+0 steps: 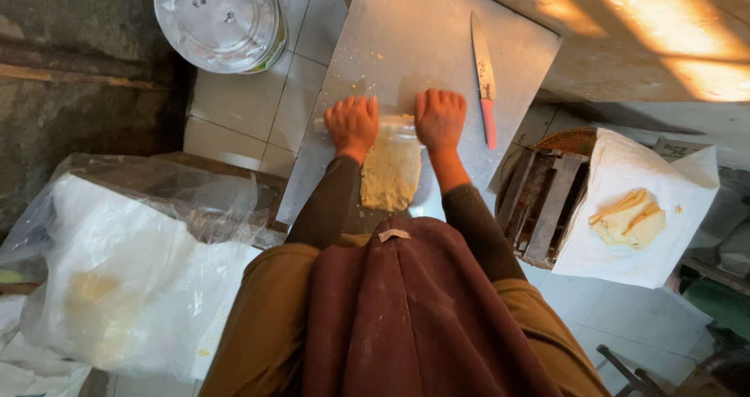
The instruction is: The person retrieves a piece of dough from a plastic container, places it on a metal table, and kneads it by hand before using a knife to cut it into smaller sections.
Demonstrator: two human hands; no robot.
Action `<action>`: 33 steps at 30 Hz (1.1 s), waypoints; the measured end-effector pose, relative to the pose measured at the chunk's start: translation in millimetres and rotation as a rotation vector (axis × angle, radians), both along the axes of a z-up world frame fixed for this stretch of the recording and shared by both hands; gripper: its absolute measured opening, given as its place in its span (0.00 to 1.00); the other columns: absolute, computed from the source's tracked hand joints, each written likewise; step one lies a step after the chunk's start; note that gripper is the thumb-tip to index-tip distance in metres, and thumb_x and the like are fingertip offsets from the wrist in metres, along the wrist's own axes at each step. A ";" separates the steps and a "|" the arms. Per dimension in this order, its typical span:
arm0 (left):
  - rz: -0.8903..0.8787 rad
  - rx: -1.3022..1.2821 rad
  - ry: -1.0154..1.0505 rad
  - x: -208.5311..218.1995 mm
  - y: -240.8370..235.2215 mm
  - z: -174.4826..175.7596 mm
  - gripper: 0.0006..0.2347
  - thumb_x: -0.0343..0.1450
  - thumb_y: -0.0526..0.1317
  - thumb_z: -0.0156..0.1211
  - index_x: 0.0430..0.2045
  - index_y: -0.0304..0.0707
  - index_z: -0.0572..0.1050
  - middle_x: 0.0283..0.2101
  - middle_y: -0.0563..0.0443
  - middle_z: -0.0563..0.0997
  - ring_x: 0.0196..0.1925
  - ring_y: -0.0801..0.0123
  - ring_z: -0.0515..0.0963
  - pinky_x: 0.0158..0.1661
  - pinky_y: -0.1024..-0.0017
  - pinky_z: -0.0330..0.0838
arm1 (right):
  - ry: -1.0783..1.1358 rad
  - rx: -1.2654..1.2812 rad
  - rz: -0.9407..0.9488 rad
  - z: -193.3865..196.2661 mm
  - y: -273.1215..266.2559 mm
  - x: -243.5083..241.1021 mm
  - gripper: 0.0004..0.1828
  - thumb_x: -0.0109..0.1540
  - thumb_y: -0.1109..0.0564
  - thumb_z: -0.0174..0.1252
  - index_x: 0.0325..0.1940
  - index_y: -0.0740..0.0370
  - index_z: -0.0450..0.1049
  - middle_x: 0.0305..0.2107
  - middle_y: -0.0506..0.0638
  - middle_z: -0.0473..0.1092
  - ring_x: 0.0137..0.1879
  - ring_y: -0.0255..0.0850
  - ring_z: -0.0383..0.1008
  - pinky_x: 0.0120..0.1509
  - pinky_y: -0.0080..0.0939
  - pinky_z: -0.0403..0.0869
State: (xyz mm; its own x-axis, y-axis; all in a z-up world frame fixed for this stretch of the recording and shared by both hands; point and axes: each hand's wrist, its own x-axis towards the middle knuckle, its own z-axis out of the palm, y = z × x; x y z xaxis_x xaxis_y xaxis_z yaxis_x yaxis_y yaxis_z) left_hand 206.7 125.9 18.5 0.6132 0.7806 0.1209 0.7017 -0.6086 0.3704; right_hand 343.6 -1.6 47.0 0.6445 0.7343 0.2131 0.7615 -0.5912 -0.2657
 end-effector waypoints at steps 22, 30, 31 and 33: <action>-0.385 -0.060 0.127 -133.3 -65.5 7.5 0.17 0.74 0.57 0.55 0.35 0.43 0.77 0.39 0.48 0.77 0.43 0.53 0.77 0.41 0.52 0.68 | 0.082 -0.150 0.155 8.6 -91.7 -92.5 0.35 0.69 0.41 0.50 0.76 0.58 0.59 0.69 0.62 0.61 0.75 0.59 0.58 0.78 0.65 0.52; -0.534 0.101 -0.023 -206.6 -114.2 -4.7 0.27 0.71 0.58 0.57 0.59 0.42 0.62 0.55 0.47 0.69 0.57 0.54 0.68 0.59 0.53 0.60 | 0.107 -0.224 0.203 -7.1 -180.0 -168.2 0.40 0.65 0.41 0.54 0.78 0.58 0.55 0.72 0.61 0.57 0.74 0.57 0.56 0.75 0.68 0.53; -0.539 0.107 -0.033 -210.2 -115.6 -5.6 0.27 0.72 0.57 0.58 0.60 0.43 0.62 0.56 0.47 0.68 0.59 0.54 0.67 0.61 0.52 0.58 | 0.045 -0.179 0.230 -12.7 -188.1 -172.4 0.40 0.65 0.41 0.55 0.77 0.57 0.55 0.71 0.59 0.57 0.74 0.57 0.56 0.75 0.69 0.53; -0.545 0.111 -0.047 -219.7 -120.2 -6.0 0.29 0.72 0.56 0.59 0.63 0.44 0.60 0.58 0.48 0.66 0.61 0.54 0.65 0.65 0.52 0.56 | -0.072 -0.094 0.292 -22.1 -199.9 -181.2 0.41 0.64 0.40 0.56 0.77 0.54 0.55 0.69 0.57 0.57 0.74 0.57 0.55 0.75 0.69 0.52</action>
State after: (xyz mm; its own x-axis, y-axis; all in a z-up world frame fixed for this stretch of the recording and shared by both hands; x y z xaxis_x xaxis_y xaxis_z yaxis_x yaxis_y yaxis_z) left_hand -13.0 5.7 12.5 0.9166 0.3330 0.2214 0.2588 -0.9160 0.3064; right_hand 162.3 -201.5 24.9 0.3897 0.9046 0.1726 0.9173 -0.3647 -0.1597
